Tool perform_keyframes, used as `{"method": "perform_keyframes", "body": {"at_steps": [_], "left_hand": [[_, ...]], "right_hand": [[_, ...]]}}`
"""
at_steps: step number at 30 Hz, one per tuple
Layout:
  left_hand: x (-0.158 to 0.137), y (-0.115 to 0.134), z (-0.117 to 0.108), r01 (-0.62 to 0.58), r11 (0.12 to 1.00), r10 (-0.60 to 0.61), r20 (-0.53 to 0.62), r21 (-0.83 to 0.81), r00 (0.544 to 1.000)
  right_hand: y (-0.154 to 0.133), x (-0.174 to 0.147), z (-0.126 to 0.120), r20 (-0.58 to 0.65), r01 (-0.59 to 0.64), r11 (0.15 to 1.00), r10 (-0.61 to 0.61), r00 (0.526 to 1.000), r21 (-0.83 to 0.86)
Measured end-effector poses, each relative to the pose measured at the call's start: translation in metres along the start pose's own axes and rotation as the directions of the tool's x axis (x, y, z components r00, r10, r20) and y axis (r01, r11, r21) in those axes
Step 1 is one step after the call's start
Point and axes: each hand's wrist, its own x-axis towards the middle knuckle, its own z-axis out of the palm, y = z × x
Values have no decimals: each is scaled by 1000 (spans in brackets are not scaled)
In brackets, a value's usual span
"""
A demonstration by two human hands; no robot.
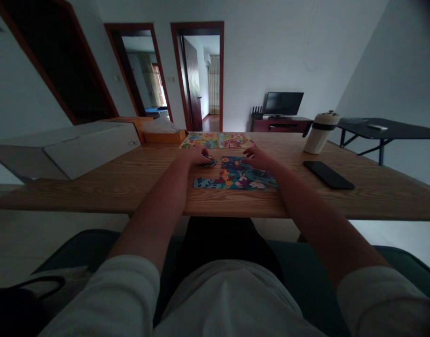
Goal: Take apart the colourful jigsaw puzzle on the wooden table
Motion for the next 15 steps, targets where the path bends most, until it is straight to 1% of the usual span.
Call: {"method": "perform_keyframes", "body": {"at_steps": [5,7,11,15], "left_hand": [[5,-8,0,-20,1000,20,28,-16,999],[8,-10,1,-11,1000,11,21,-29,1000],[10,-12,4,21,996,-27,-73,-85,997],[11,-15,4,53,993,-68,-152,-102,986]], "right_hand": [[0,0,-2,27,8,999,-9,1000,42],[-1,-1,-3,41,3,999,-5,999,49],[-3,-2,-5,66,-10,998,6,998,59],[-2,-3,-3,60,-14,998,10,998,66]]}}
